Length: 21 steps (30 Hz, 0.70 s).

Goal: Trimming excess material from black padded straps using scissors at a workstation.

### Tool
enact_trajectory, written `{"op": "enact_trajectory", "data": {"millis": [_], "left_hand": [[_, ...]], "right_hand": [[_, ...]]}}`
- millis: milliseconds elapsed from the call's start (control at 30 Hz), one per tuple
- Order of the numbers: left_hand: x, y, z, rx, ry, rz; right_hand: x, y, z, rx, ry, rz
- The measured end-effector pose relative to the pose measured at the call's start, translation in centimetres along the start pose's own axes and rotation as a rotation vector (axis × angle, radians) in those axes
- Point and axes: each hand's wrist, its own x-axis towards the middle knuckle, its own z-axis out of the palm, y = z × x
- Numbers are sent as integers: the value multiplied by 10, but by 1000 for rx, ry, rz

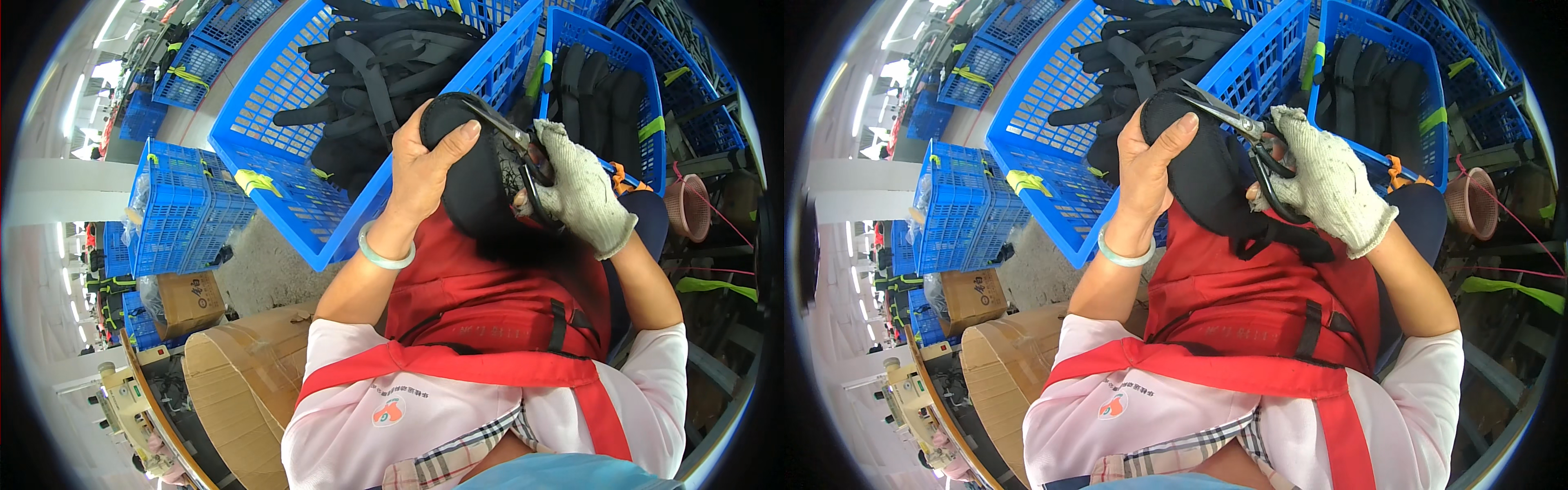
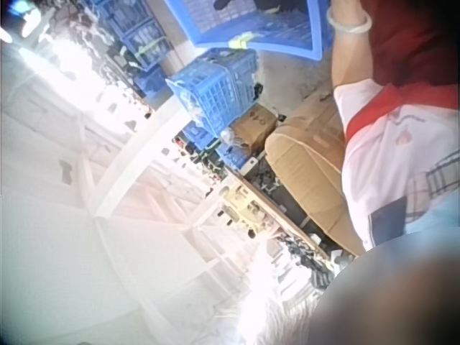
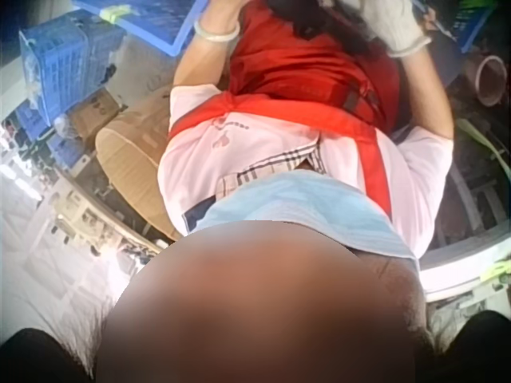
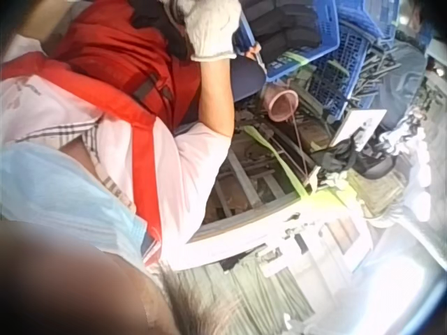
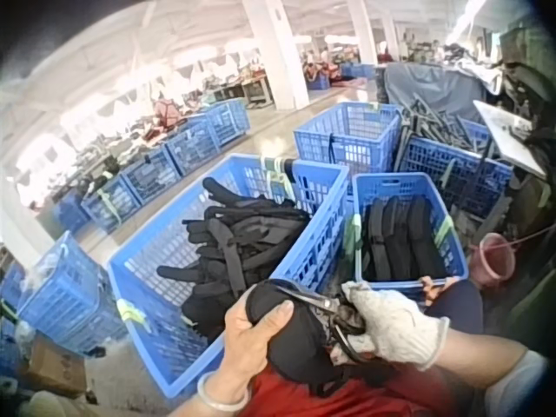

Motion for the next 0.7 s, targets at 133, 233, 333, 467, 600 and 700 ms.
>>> {"op": "enact_trajectory", "data": {"millis": [133, 233, 333, 467, 600, 700], "left_hand": [[-2, 1, 2, -48, -14, -9], [-3, 2, -2, -58, -16, -64], [-3, -2, -2, -109, -29, -95], [-1, -4, -4, -60, -69, -72], [2, -6, 7, -38, -140, -91], [6, -7, 35, 212, -209, 48]], "right_hand": [[-2, 9, 5, -5, 158, -235], [-2, 2, -3, 207, -40, -51], [-1, 10, -8, 382, -106, 15], [0, 15, -16, 170, -51, -79], [11, 21, -15, 621, 26, 133], [26, -17, -15, 414, 155, -10]]}}
